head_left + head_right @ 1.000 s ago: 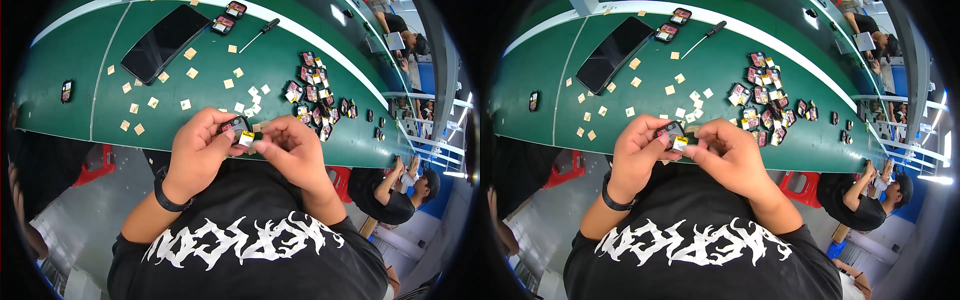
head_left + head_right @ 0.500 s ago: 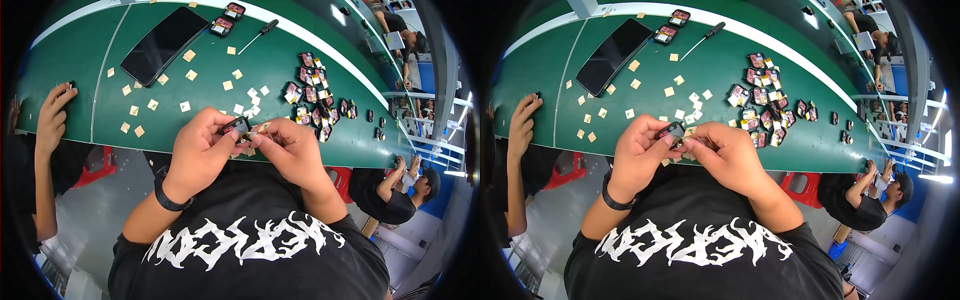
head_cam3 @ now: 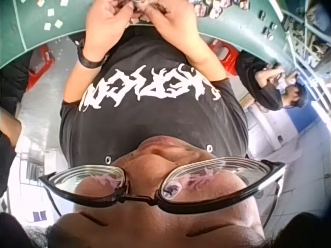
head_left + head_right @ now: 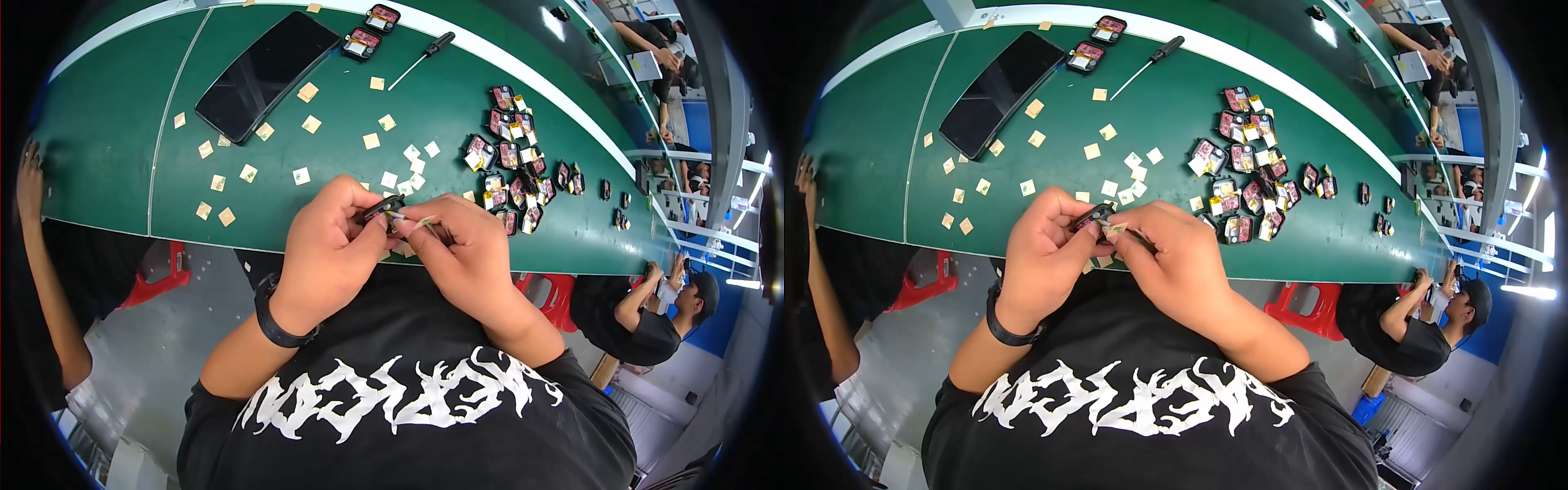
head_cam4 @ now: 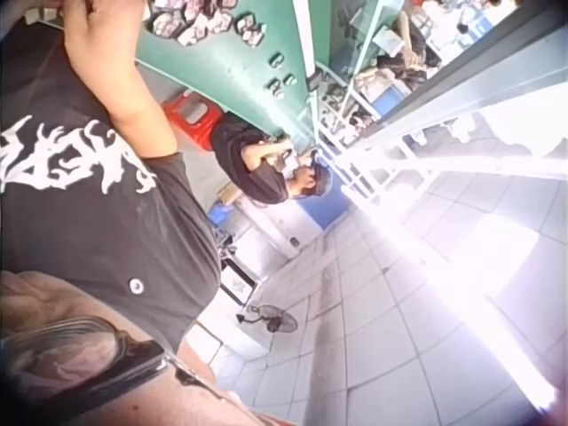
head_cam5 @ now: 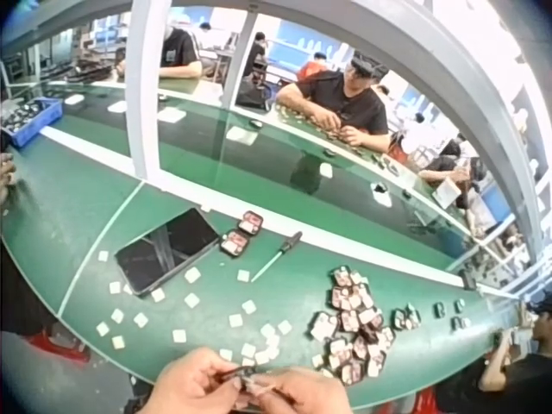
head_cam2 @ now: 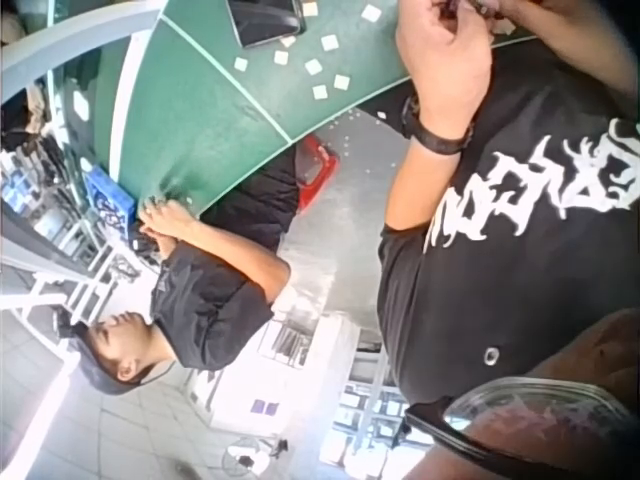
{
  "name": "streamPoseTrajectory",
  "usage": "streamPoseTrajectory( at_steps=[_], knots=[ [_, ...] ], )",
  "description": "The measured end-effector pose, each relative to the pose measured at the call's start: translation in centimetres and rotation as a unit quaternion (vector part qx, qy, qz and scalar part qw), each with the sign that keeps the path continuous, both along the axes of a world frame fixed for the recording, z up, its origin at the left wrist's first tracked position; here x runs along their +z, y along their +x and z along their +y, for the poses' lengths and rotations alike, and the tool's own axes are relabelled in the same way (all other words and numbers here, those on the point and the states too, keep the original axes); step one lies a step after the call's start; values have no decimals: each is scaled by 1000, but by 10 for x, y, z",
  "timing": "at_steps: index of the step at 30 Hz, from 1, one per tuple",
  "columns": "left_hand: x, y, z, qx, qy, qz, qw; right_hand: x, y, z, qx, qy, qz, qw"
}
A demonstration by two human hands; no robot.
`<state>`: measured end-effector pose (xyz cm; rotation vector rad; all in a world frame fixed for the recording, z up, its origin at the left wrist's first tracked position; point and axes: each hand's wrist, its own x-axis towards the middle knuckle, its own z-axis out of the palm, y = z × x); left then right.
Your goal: Assembling small electronic components and applying labels to smartwatch internals on a factory line.
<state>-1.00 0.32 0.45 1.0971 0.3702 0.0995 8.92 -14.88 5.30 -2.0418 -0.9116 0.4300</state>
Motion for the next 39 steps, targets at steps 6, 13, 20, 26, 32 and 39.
streamPoseTrajectory(
  at_steps=[6, 13, 20, 26, 32, 39],
  knots=[
    [-1, -2, 1, -9, 13, -2, 1000, -7, -2, 1, -22, 3, 100, 995],
    [-8, -4, 3, -5, -5, -52, 999, -20, -1, 6, -95, 39, 238, 966],
    [-12, -7, 6, -10, -42, -77, 996, -28, 5, 13, -114, 107, 283, 946],
    [-9, -7, 6, -15, -25, -77, 997, -22, 11, 13, -105, 93, 433, 890],
    [-7, -6, 9, 1, -78, -66, 995, -16, 17, 18, -98, 80, 441, 888],
    [5, -9, 5, 56, -83, -70, 992, 0, 9, 0, -81, 86, 317, 941]
  ],
)
